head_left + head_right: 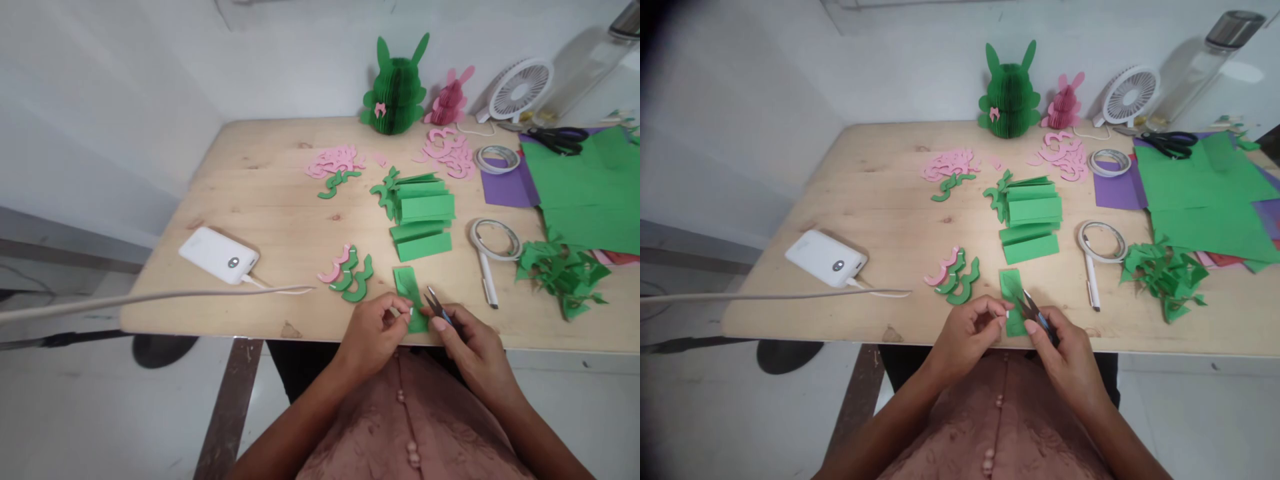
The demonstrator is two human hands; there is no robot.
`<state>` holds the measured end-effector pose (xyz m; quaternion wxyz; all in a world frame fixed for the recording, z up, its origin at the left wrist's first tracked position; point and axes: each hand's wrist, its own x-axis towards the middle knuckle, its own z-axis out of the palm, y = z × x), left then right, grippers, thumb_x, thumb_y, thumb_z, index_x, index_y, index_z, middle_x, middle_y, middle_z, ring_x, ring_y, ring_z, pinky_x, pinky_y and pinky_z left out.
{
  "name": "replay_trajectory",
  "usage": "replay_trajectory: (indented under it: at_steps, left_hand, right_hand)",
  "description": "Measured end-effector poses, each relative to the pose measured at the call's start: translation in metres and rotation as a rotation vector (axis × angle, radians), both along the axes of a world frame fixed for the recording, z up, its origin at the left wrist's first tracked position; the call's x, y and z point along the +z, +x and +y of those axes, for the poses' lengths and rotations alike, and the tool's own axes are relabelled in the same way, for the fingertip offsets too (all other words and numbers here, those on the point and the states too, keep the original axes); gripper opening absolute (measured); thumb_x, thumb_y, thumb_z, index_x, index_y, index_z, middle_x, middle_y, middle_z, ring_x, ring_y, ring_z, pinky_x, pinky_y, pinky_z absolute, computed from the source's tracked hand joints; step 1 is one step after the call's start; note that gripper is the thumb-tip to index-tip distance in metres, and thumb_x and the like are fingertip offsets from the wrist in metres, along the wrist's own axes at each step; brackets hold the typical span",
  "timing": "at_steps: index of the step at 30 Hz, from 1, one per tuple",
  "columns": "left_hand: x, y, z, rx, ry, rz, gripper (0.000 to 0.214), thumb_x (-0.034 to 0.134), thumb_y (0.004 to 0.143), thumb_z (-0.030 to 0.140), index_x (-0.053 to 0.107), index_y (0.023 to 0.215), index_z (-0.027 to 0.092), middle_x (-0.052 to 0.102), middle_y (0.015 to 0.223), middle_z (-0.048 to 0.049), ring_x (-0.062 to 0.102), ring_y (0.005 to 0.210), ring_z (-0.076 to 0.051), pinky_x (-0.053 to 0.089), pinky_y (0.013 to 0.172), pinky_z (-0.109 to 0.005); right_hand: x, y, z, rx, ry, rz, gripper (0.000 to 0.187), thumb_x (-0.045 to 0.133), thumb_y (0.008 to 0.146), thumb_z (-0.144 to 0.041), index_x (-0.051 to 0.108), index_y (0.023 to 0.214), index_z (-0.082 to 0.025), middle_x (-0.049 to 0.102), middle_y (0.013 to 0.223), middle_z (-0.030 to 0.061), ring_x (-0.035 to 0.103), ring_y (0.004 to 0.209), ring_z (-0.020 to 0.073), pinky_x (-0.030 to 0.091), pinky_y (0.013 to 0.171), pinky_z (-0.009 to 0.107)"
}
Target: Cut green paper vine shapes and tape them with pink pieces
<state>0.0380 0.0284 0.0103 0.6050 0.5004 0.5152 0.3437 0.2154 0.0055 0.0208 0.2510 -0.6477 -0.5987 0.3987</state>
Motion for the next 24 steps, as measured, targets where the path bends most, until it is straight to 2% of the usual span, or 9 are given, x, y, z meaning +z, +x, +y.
replay_trajectory:
  at_steps: [8,11,15,18,24]
  left_hand:
    - [-0.003,-0.01,0.019,-0.028,0.0,0.042,0.009,0.056,0.079,0.023,0.061,0.08,0.016,0.063,0.073,-0.0004,0.054,0.053,-0.01,0.043,0.052,-0.022]
    - [-0.001,-0.013,0.032,-0.065,0.052,0.088,0.008,0.056,0.079,0.022,0.06,0.08,0.016,0.061,0.071,0.0015,0.054,0.053,-0.01,0.041,0.052,-0.021]
    - [0.001,-0.017,0.052,-0.203,0.186,0.22,0.008,0.054,0.079,0.02,0.06,0.076,0.017,0.059,0.067,0.0029,0.052,0.057,-0.01,0.04,0.055,-0.021]
    - [0.002,-0.017,0.068,-0.355,0.252,0.385,0.01,0.052,0.08,0.02,0.06,0.075,0.017,0.057,0.063,0.0037,0.052,0.059,-0.01,0.038,0.055,-0.02]
    - [0.007,-0.014,0.086,-0.452,0.281,0.496,0.014,0.051,0.077,0.013,0.06,0.068,0.017,0.058,0.061,0.0031,0.05,0.058,-0.011,0.036,0.057,-0.021]
  right_hand:
    - [-0.002,0.0,0.001,0.0,-0.008,0.006,0.036,0.047,0.09,-0.051,0.064,0.09,-0.018,0.058,0.065,-0.0016,0.047,0.05,0.0118,0.036,0.047,0.024]
    - [-0.003,0.0,0.001,-0.005,-0.009,-0.002,0.037,0.047,0.09,-0.051,0.064,0.089,-0.018,0.056,0.062,-0.002,0.047,0.05,0.0119,0.035,0.047,0.024]
    - [-0.003,-0.001,0.0,-0.011,-0.01,-0.001,0.037,0.046,0.09,-0.051,0.063,0.089,-0.019,0.057,0.065,-0.0017,0.047,0.051,0.0118,0.035,0.048,0.024]
    - [-0.002,-0.001,0.0,-0.006,-0.015,0.008,0.036,0.046,0.09,-0.051,0.062,0.089,-0.019,0.059,0.068,-0.0013,0.047,0.052,0.0118,0.037,0.049,0.024]
    - [-0.003,-0.001,0.0,0.0,-0.009,0.006,0.035,0.046,0.091,-0.05,0.062,0.087,-0.019,0.057,0.069,-0.0014,0.049,0.055,0.0118,0.038,0.052,0.024]
